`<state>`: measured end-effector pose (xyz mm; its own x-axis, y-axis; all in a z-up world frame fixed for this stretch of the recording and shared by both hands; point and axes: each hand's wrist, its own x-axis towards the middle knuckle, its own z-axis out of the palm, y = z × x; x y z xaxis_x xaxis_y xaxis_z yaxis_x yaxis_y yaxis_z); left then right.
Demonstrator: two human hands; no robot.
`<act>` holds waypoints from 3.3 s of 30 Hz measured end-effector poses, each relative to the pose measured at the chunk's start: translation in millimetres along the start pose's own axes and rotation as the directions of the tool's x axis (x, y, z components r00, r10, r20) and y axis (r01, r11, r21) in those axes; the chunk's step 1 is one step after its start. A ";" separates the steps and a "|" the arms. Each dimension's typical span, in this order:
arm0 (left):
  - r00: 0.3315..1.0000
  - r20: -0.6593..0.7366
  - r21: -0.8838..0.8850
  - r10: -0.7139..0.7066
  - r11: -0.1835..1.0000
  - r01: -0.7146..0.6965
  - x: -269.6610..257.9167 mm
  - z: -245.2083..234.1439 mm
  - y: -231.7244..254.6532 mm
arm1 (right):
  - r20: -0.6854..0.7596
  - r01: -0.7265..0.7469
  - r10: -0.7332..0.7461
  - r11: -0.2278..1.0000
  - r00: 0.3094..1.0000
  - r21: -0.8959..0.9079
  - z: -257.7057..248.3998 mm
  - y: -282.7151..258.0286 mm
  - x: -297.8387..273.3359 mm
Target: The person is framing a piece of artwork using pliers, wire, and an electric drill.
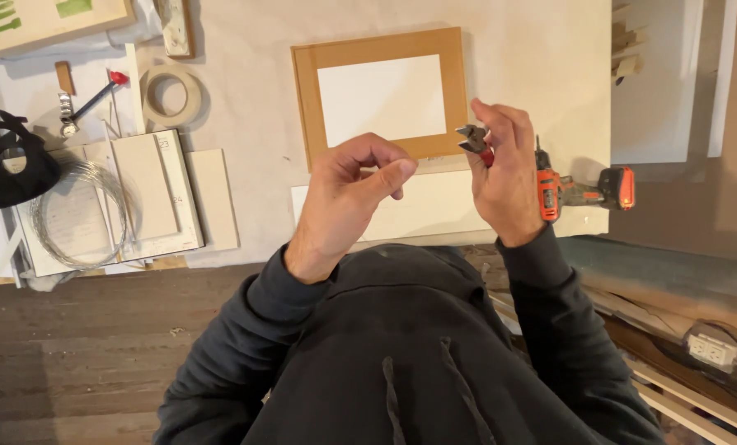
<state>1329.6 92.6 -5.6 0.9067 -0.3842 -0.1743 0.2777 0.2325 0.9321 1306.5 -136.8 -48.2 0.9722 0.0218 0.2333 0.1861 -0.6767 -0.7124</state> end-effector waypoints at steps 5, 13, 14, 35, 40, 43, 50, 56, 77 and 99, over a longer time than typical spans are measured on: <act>1.000 -0.018 -0.048 0.022 0.999 -0.023 12.7 -5.6 1.1 | -0.035 0.127 -0.129 0.989 0.991 -0.072 20.1 7.4 14.7; 0.991 -0.046 -0.196 -0.124 0.974 0.113 27.6 6.8 16.0 | -0.130 0.249 -0.259 0.964 0.957 -0.092 32.0 24.0 42.5; 0.991 -0.051 -0.199 -0.127 0.973 0.114 28.4 9.2 15.7 | -0.125 0.249 -0.259 0.964 0.958 -0.089 30.4 24.2 44.6; 0.967 -0.005 -0.410 -0.253 0.883 0.229 19.0 20.9 6.5 | -0.084 0.425 -0.429 0.903 0.899 -0.068 13.1 24.9 53.5; 0.968 0.000 -0.401 -0.249 0.887 0.228 16.1 23.8 4.1 | -0.094 0.430 -0.433 0.901 0.896 -0.049 10.4 26.0 52.8; 0.968 0.007 -0.403 -0.251 0.885 0.232 14.0 26.5 6.5 | -0.090 0.457 -0.462 0.887 0.883 -0.064 7.1 27.0 53.7; 0.978 0.012 -0.415 -0.206 0.889 0.192 10.1 30.2 -0.5 | -0.083 0.486 -0.489 0.872 0.869 -0.055 5.6 25.9 54.8; 0.983 -0.040 -0.398 -0.178 0.905 0.147 6.4 37.4 -2.0 | -0.090 0.487 -0.487 0.873 0.869 -0.025 6.8 25.8 53.7; 0.883 -0.233 0.534 0.409 0.812 -0.235 -12.4 46.8 12.7 | 0.189 -0.260 0.181 0.737 0.965 0.624 18.2 42.9 26.2; 0.682 0.125 0.944 0.721 0.125 -0.305 -18.7 34.5 10.8 | 0.362 -0.372 0.156 0.645 0.919 0.667 -27.3 -33.6 22.4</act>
<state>1304.6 71.4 18.8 0.7787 -0.2062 0.5926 -0.5416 -0.6976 0.4690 1318.1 -133.6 -1.0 0.9739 0.1812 -0.1364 -0.1470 0.0462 -0.9881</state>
